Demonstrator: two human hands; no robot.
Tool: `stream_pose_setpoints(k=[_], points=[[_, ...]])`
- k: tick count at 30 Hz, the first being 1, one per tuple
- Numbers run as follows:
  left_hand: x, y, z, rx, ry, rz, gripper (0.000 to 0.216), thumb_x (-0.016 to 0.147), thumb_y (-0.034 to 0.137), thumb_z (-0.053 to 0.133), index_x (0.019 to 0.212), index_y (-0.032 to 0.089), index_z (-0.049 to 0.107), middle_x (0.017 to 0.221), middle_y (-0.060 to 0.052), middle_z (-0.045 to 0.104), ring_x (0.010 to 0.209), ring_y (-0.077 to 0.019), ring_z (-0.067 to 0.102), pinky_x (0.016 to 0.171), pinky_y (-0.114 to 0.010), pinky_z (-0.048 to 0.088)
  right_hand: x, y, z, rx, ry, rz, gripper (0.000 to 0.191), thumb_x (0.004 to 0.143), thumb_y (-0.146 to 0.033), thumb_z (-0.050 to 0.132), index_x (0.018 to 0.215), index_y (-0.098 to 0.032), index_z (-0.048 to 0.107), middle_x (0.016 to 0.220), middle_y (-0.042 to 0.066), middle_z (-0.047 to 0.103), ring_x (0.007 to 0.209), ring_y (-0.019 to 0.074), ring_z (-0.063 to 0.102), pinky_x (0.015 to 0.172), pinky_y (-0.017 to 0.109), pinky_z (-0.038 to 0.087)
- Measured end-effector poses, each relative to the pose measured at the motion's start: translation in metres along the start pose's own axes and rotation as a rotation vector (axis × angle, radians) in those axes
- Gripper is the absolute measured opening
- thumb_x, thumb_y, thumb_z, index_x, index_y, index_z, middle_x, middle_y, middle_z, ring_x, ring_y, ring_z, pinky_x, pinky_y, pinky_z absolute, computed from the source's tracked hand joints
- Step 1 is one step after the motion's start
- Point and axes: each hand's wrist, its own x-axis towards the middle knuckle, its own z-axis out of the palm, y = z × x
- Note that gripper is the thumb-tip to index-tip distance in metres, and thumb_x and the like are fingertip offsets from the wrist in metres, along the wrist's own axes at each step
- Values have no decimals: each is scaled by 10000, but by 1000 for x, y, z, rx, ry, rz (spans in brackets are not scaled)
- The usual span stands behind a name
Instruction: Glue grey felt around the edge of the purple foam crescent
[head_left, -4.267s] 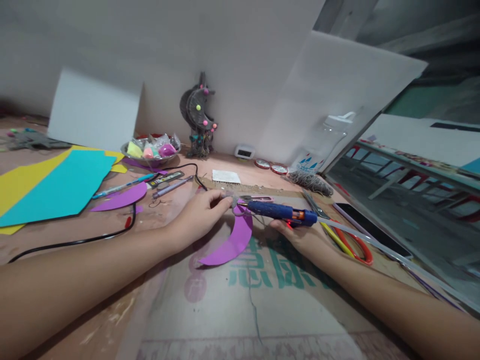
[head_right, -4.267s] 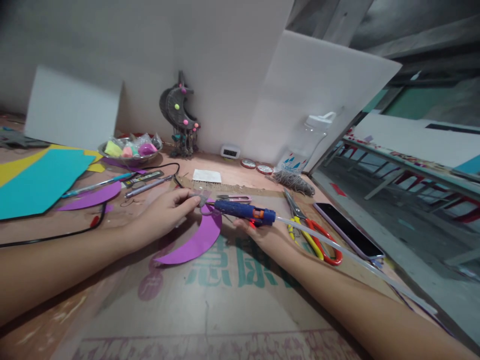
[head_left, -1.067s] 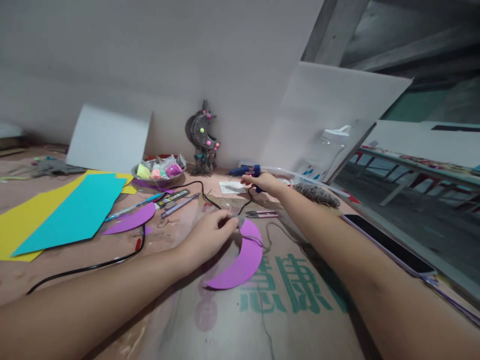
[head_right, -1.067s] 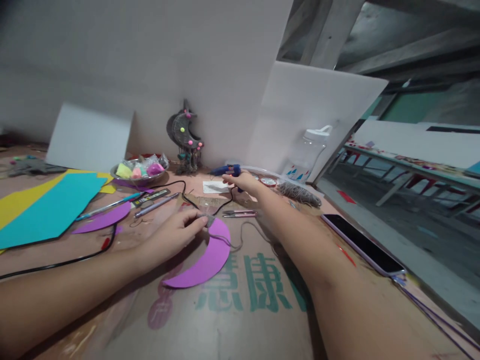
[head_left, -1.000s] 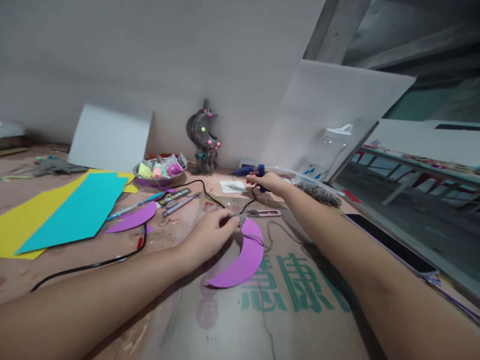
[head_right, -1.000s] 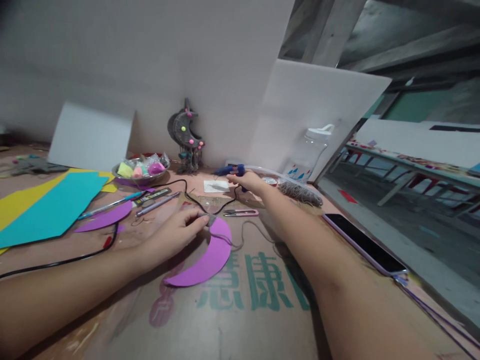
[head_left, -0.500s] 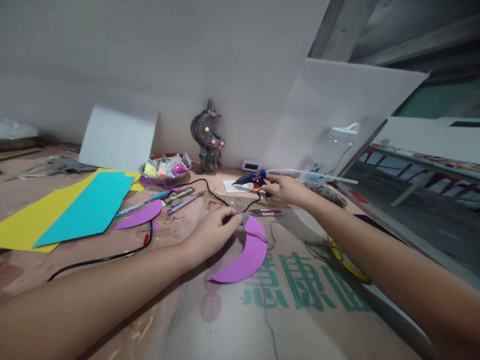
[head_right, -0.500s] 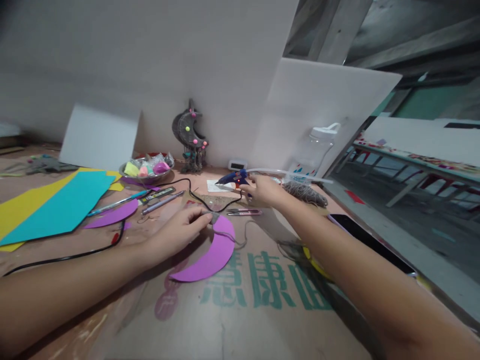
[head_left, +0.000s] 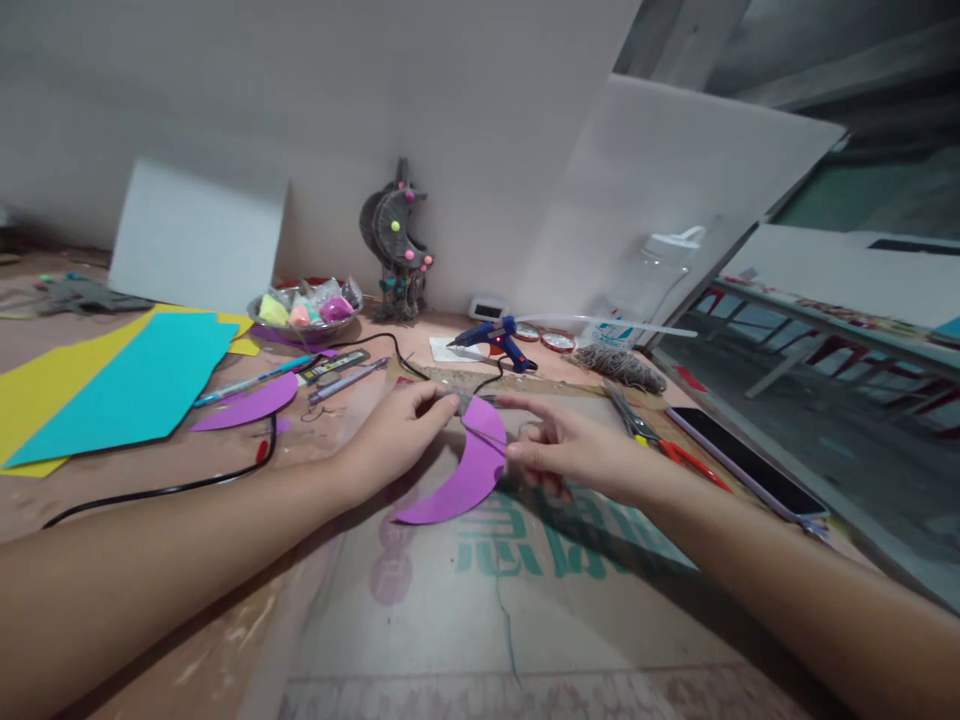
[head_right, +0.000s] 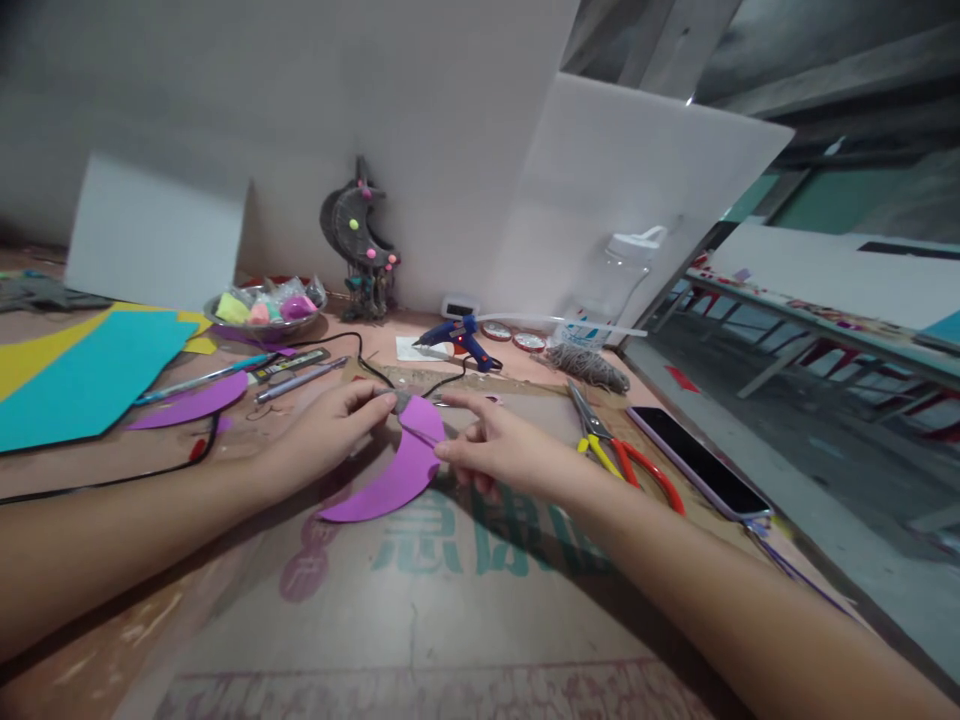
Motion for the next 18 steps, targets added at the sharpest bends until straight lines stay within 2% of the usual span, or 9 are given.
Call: stream_pose_setpoints(k=[2,4,5,7,12,14,18], points=[[0,-1,0,16,-5,-21,279,863,355,426,660,179,499,610,17,535,599,-139,494,576,-260,354,1,0,-4,-186,121,-103,379,806,-322,576,1163,-205,526,516,-61,519,404,98,447,367,219,307],[1,-1,1,36,-23,-21,278,859,357,428,664,177,511,619,13,544,615,-146,507,582,-262,356,0,-2,-5,-410,274,-230,98,810,-270,569,869,-209,617,537,-36,535,468,101,461,427,223,319],[1,-2,1,46,-35,-11,273,857,355,429,672,175,519,631,11,548,632,-150,514,590,-263,358,-2,-3,-4,-500,324,-283,80,814,-260,567,777,-210,617,569,-22,563,505,105,477,462,228,334],[1,-1,0,74,-66,14,260,854,345,429,688,172,529,653,9,547,662,-157,521,605,-265,360,-6,-7,0,-609,373,-370,139,836,-279,556,730,-214,618,642,-4,615,561,116,506,518,241,361],[0,-3,0,124,-162,78,267,861,345,423,697,170,541,669,9,556,678,-160,526,621,-262,368,-11,-18,13,-626,466,-547,160,879,-328,512,840,-232,634,730,18,653,621,137,544,575,263,388],[0,-3,0,121,-185,92,266,862,350,424,707,173,549,682,10,570,686,-160,532,625,-258,371,-9,-18,14,-591,511,-552,169,878,-338,512,840,-232,638,735,21,655,617,140,541,582,269,394],[-1,-2,0,111,-169,88,259,858,334,426,687,177,540,667,11,566,665,-155,524,610,-258,365,-1,-7,7,-511,566,-467,167,861,-324,529,795,-210,632,736,27,657,613,139,530,578,267,395]])
